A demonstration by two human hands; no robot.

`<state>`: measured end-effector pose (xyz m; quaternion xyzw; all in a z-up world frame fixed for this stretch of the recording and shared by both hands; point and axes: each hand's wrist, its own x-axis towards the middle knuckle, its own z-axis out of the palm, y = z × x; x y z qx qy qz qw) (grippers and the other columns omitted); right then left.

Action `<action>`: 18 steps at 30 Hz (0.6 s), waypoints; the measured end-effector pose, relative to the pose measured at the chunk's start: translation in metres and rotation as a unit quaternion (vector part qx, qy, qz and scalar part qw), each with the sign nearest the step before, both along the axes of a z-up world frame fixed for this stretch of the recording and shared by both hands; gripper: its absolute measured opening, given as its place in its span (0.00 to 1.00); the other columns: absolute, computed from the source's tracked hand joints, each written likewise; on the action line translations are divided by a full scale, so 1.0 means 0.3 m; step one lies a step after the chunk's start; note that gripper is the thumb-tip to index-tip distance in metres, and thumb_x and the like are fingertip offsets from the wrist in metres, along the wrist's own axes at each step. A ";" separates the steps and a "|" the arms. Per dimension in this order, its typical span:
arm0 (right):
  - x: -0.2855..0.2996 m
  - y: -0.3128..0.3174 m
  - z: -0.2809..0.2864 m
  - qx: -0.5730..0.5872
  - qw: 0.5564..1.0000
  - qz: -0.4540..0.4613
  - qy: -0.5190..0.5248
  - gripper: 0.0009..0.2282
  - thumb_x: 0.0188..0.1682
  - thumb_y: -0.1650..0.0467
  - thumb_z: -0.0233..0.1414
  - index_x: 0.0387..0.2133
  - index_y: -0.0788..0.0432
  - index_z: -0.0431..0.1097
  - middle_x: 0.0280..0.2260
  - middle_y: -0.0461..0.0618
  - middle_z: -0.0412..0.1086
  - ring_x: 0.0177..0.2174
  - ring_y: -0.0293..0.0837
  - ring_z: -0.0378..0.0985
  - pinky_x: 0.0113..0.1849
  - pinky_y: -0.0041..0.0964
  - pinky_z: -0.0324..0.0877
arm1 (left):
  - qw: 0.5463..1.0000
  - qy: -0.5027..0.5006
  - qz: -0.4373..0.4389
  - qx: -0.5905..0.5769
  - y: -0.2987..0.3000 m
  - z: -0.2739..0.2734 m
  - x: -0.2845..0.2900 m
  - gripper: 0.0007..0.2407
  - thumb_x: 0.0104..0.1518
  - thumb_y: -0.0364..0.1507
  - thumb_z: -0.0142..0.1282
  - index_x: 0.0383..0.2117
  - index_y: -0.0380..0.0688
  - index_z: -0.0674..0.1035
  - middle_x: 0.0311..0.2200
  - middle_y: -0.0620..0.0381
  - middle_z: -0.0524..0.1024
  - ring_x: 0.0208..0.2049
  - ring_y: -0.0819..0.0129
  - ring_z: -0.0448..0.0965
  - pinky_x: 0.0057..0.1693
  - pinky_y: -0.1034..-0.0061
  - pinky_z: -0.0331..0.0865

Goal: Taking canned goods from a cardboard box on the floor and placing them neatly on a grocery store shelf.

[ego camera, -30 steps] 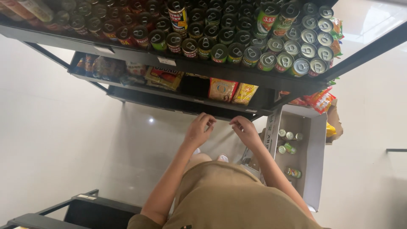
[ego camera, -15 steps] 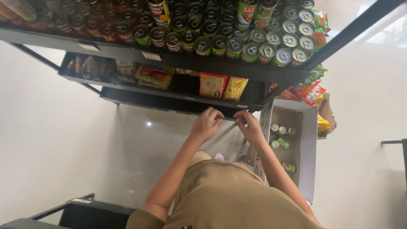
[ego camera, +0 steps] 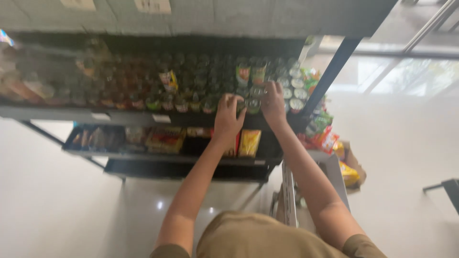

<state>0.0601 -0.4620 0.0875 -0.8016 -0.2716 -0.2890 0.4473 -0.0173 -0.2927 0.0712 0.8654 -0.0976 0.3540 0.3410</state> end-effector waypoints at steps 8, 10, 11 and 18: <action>0.171 0.095 0.049 -0.133 0.988 -0.077 0.003 0.33 0.42 0.76 0.60 0.63 0.51 0.57 0.63 0.71 0.48 0.61 0.76 0.45 0.57 0.60 0.54 | 0.993 0.077 0.029 0.089 -0.016 -0.050 0.039 0.14 0.57 0.31 0.61 0.47 0.43 0.73 0.48 0.47 0.65 0.56 0.46 0.64 0.58 0.52 0.65; 0.240 0.112 -0.010 -0.095 0.991 -0.065 0.071 0.39 0.42 0.76 0.60 0.68 0.49 0.49 0.65 0.79 0.37 0.61 0.77 0.42 0.57 0.60 0.52 | 0.991 0.081 0.029 0.099 0.007 -0.079 0.038 0.15 0.56 0.32 0.62 0.47 0.43 0.73 0.50 0.47 0.63 0.57 0.46 0.62 0.59 0.52 0.64; 0.293 0.116 -0.058 -0.071 0.996 -0.049 0.036 0.40 0.42 0.78 0.59 0.69 0.53 0.46 0.65 0.77 0.42 0.63 0.75 0.44 0.59 0.58 0.53 | 0.989 0.087 0.032 0.115 0.020 -0.097 0.043 0.16 0.56 0.33 0.62 0.48 0.42 0.73 0.50 0.46 0.62 0.56 0.45 0.61 0.59 0.50 0.62; 0.528 0.111 -0.292 -0.020 0.989 -0.140 0.045 0.26 0.45 0.75 0.60 0.56 0.63 0.58 0.52 0.66 0.64 0.54 0.64 0.67 0.54 0.52 0.64 | 0.979 0.164 0.037 0.111 0.144 -0.069 0.012 0.15 0.60 0.33 0.60 0.50 0.46 0.73 0.51 0.48 0.61 0.55 0.45 0.60 0.61 0.44 0.56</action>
